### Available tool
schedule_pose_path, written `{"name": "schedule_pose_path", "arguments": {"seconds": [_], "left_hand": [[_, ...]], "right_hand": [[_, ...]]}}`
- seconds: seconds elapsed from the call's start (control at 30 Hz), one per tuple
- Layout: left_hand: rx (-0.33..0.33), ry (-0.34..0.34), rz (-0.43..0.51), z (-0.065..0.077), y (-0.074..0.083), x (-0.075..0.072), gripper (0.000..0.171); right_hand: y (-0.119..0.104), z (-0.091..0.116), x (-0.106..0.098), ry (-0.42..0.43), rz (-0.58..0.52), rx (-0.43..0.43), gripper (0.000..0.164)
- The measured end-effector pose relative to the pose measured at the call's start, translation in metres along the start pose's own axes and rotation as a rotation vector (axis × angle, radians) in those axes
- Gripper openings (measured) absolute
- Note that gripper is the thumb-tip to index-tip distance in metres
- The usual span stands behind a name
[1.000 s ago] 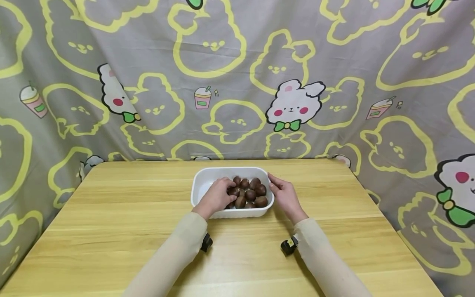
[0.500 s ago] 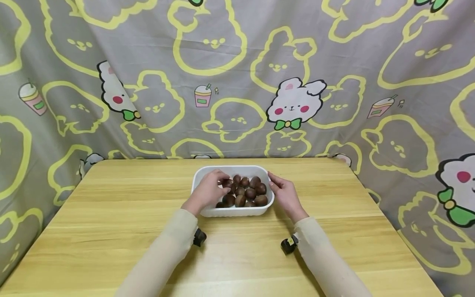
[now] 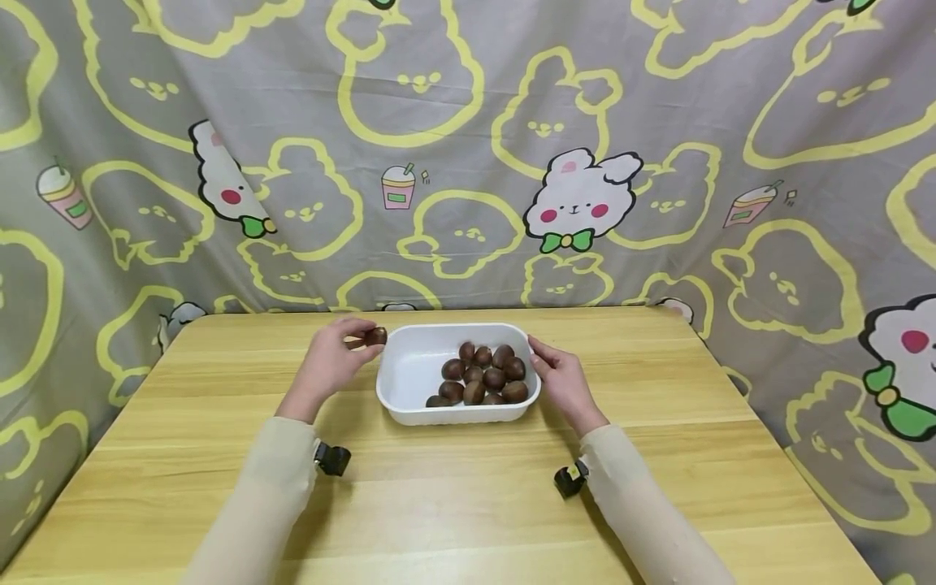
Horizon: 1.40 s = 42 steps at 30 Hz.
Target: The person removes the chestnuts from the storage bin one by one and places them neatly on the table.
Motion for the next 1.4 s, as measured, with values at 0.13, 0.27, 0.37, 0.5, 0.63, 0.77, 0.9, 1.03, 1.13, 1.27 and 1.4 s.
{"name": "schedule_pose_path", "arguments": {"seconds": [0.13, 0.27, 0.37, 0.5, 0.63, 0.77, 0.9, 1.03, 1.13, 1.27, 1.4], "left_hand": [[-0.041, 0.035, -0.013, 0.004, -0.018, -0.015, 0.037], [-0.095, 0.021, -0.029, 0.007, -0.036, -0.020, 0.040], [-0.125, -0.008, -0.046, 0.008, -0.048, -0.022, 0.042], [-0.139, -0.058, -0.089, 0.006, -0.060, -0.025, 0.042], [-0.179, -0.120, -0.126, 0.005, -0.072, -0.024, 0.043], [-0.235, -0.184, -0.164, 0.004, -0.084, -0.020, 0.044], [-0.249, -0.230, -0.206, 0.003, -0.094, -0.012, 0.042], [-0.227, -0.234, -0.238, 0.004, -0.099, -0.009, 0.040], [-0.216, -0.230, -0.245, 0.002, -0.099, -0.008, 0.039], [-0.208, -0.242, -0.233, 0.002, -0.098, -0.005, 0.043], [-0.193, -0.260, -0.208, 0.002, -0.095, -0.005, 0.049]], "right_hand": [[0.001, 0.000, 0.000, -0.001, 0.004, -0.007, 0.039], [0.017, -0.008, -0.003, 0.007, -0.011, -0.012, 0.039], [0.027, -0.013, -0.002, 0.013, -0.004, -0.021, 0.039], [0.029, -0.016, -0.003, 0.023, 0.000, -0.040, 0.039], [0.029, -0.016, -0.004, 0.024, -0.014, -0.026, 0.039], [0.031, -0.017, -0.004, 0.018, -0.039, -0.008, 0.040], [0.033, -0.017, -0.004, 0.015, -0.049, -0.008, 0.039], [0.034, -0.018, -0.004, 0.016, -0.039, -0.012, 0.039], [0.035, -0.018, -0.005, 0.024, -0.029, -0.014, 0.038], [0.035, -0.017, -0.006, 0.028, -0.031, -0.009, 0.038], [0.033, -0.018, -0.006, 0.022, -0.028, -0.015, 0.038]]}}
Point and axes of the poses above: each hand's wrist, its own z-axis away from the middle knuckle, its own x-axis out of the palm, y = z × x, the point moved 9 cm from there along -z, towards the middle knuckle, and after that the axes turned 1 degree about -y, right-handed, at the moved point
